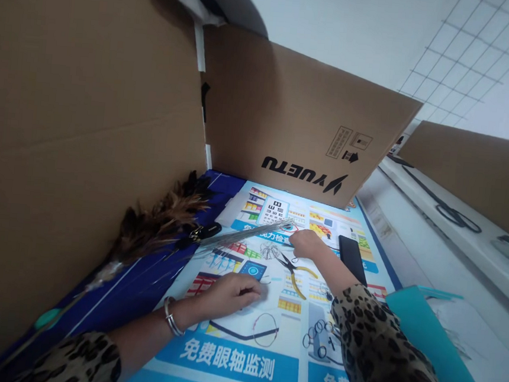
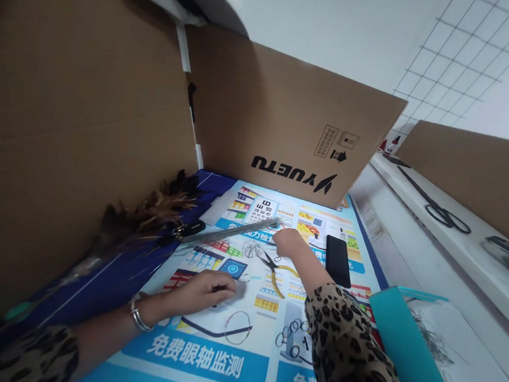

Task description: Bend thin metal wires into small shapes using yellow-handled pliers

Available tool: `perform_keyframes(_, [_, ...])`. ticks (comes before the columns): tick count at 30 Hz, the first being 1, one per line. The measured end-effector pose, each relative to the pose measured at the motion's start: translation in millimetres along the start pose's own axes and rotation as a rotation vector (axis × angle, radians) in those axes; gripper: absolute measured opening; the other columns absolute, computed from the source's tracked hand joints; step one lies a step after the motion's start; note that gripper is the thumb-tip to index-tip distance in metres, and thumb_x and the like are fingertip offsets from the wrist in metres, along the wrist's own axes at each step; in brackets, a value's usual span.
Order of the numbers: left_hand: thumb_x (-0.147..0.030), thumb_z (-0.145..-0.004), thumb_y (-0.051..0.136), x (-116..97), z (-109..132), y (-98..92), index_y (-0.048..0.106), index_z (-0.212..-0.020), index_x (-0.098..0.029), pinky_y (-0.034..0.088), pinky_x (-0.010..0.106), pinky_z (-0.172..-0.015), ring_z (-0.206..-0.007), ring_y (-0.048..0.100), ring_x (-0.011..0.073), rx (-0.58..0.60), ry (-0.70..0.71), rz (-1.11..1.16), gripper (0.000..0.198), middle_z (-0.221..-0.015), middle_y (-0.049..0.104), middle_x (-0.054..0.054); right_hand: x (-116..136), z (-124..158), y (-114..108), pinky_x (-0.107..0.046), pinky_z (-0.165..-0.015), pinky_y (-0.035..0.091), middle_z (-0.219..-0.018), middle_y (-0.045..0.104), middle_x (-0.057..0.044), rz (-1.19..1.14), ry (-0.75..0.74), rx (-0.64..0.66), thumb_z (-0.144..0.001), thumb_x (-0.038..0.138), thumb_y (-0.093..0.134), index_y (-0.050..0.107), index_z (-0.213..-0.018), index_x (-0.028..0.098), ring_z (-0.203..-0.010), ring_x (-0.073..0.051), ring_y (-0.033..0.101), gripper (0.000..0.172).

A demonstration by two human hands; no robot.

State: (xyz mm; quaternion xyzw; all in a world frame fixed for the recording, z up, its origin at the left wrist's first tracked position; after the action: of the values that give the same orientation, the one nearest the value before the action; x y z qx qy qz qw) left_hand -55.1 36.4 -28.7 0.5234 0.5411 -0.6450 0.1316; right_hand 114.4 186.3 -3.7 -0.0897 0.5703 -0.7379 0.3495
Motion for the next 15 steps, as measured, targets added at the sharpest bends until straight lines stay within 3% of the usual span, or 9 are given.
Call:
perform_keyframes(9, [-0.028, -0.081, 0.047, 1.7, -1.3, -0.1, 0.063, -0.08, -0.017, 0.039, 0.019, -0.062, -0.068, 0.054, 0.0109, 0.006, -0.009, 0.02, 0.019, -0.075, 0.062, 0.001, -37.2, 24.0, 3.1, -0.023, -0.064, 0.035, -0.078, 0.063, -0.005, -0.281, 0.165, -0.191, -0.07, 0.02, 0.049, 0.059, -0.077, 0.016, -0.077, -0.017, 0.056, 0.013])
perform_keyframes(15, [-0.028, -0.081, 0.047, 1.5, 1.4, 0.9, 0.063, -0.08, -0.017, 0.039, 0.02, -0.062, -0.069, 0.054, 0.0111, -0.012, -0.022, 0.071, 0.02, -0.076, 0.062, 0.001, -43.4, 35.1, 22.6, -0.02, -0.056, 0.036, -0.069, 0.06, -0.001, -0.62, 0.239, -0.379, -0.073, 0.025, 0.039, 0.054, -0.078, 0.015, -0.064, -0.012, 0.053, 0.018])
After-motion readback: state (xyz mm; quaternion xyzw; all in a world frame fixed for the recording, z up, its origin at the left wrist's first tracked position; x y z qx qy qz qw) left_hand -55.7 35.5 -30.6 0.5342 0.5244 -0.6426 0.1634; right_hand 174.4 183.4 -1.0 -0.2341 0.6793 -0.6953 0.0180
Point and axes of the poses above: each hand's wrist, its own z-axis away from the middle knuckle, its own y-axis out of the palm, x = y × z, the point moved 4 cm from there along -z, towards the middle knuckle
